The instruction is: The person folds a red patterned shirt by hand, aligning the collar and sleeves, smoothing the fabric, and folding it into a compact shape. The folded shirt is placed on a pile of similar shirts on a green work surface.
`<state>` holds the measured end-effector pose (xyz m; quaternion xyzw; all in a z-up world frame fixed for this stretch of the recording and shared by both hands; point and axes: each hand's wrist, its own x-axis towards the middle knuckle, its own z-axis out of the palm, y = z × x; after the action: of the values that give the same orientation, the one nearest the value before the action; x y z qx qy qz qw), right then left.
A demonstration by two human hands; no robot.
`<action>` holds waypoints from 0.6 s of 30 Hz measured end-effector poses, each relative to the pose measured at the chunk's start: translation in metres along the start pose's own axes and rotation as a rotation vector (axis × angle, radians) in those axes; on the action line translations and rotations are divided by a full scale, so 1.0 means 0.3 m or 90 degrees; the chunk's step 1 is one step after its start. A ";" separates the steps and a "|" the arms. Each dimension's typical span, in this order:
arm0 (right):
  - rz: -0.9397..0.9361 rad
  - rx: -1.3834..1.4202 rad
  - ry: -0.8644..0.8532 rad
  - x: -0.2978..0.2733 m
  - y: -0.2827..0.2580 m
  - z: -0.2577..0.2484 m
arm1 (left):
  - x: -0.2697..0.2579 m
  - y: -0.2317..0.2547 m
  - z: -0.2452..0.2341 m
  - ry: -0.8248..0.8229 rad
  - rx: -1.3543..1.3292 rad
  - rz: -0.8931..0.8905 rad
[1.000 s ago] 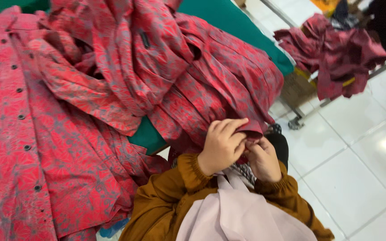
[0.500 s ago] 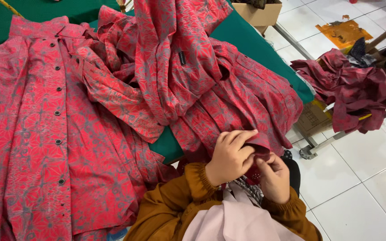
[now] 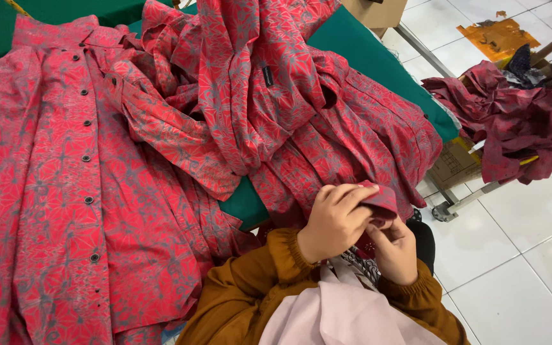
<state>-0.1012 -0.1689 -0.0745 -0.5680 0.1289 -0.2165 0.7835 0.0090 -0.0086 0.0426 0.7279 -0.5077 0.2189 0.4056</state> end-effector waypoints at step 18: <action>-0.116 -0.053 -0.035 -0.017 -0.097 0.075 | 0.006 -0.011 0.011 -0.043 0.022 0.029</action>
<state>-0.1013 -0.1552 -0.0399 -0.6153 0.0638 -0.2655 0.7395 0.0124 -0.0120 0.0408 0.7300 -0.5338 0.2118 0.3706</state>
